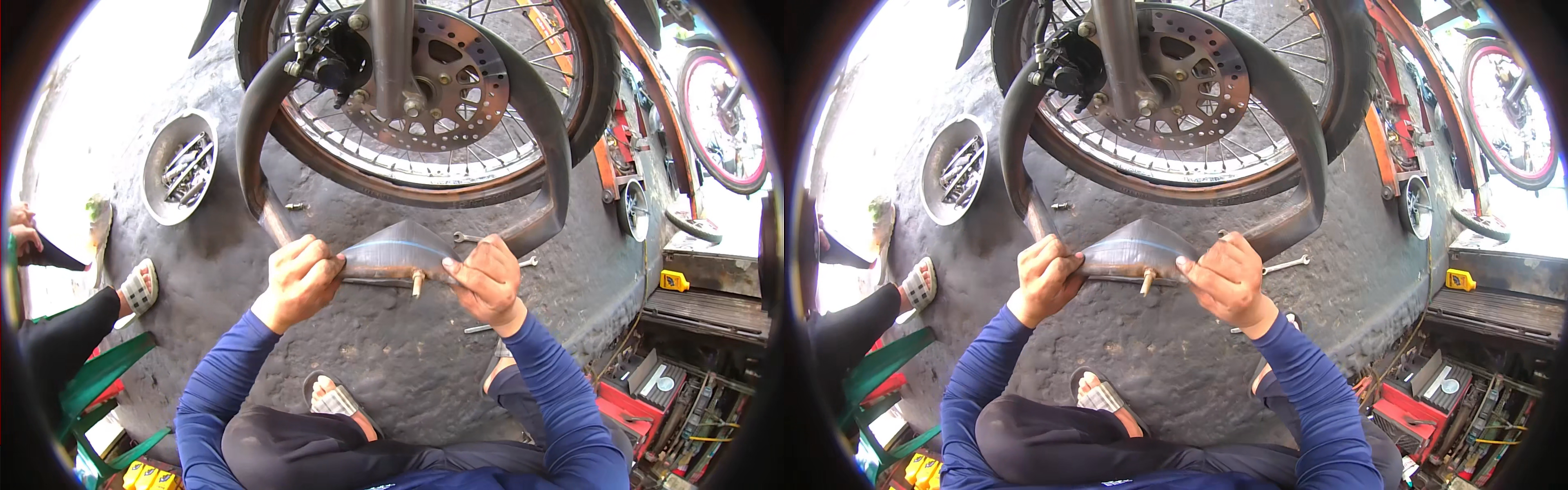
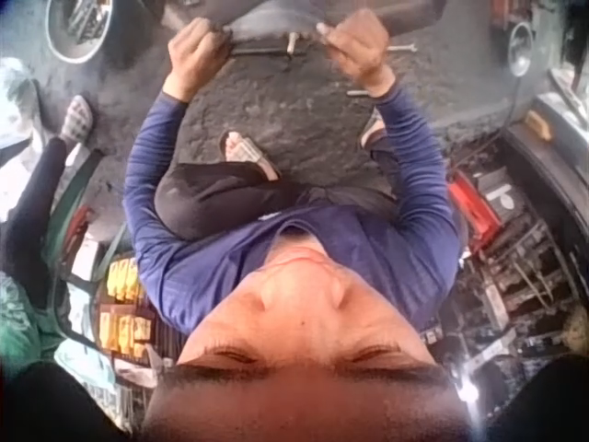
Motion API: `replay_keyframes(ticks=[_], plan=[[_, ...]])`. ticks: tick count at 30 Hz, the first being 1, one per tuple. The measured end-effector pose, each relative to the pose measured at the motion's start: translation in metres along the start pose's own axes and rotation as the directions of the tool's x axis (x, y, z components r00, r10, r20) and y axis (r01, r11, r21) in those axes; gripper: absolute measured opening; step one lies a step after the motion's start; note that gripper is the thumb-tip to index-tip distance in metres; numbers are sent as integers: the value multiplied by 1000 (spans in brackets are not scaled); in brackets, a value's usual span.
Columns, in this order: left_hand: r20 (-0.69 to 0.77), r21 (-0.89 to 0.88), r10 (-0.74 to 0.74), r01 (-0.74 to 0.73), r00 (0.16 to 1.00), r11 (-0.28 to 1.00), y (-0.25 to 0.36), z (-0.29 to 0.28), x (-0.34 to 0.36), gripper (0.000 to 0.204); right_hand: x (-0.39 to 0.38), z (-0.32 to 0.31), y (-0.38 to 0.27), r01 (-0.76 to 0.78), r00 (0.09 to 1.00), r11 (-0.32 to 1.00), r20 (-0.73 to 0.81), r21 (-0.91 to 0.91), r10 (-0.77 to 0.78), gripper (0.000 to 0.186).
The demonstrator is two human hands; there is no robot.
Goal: Repairing a motorcycle tire by prying it from the rim, removing the inner tube, and using an impact wrench on the hub.
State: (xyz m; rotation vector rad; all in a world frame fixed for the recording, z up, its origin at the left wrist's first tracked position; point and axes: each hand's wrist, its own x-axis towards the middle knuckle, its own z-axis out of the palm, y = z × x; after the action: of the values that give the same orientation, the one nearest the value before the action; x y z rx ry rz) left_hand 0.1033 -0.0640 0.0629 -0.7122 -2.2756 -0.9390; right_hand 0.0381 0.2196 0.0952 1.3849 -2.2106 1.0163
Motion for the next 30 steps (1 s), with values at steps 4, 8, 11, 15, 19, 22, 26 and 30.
replay_keyframes(ticks=[4, 8, 11, 15, 19, 22, 26, 30], plan=[[-61, 9, 21, -21, 998, 1000, 0, -10, 2, 29, 10, 2, -6, 68, 997, 997, -38, -35, -70, 28], [-86, 6, 18, -18, 996, 1000, -6, -13, 9, 28, 14, 5, 0, 74, 994, 997, -81, -26, -76, 28], [-94, -7, 9, -10, 996, 1000, -5, -12, 9, 28, 15, 6, -1, 60, 994, 998, -85, -27, -62, 29], [-41, -70, -111, 108, 993, 992, -3, -17, 11, 34, 17, 15, -3, -73, 995, 997, -65, 19, 74, 33], [245, -151, -351, 393, 904, 907, 14, -17, 33, 70, 19, 26, -12, -236, 972, 962, 25, 134, 235, 28], [455, -97, -379, 467, 806, 879, 16, -23, 43, 69, 19, 29, -9, -286, 957, 944, -1, 166, 290, 25], [252, -185, -341, 391, 906, 901, 16, -16, 43, 66, 25, 36, -17, -320, 947, 924, 45, 211, 317, 25], [172, -303, -390, 426, 904, 853, 22, -1, 37, 64, 29, 42, -25, -423, 905, 850, 106, 314, 412, 20]])
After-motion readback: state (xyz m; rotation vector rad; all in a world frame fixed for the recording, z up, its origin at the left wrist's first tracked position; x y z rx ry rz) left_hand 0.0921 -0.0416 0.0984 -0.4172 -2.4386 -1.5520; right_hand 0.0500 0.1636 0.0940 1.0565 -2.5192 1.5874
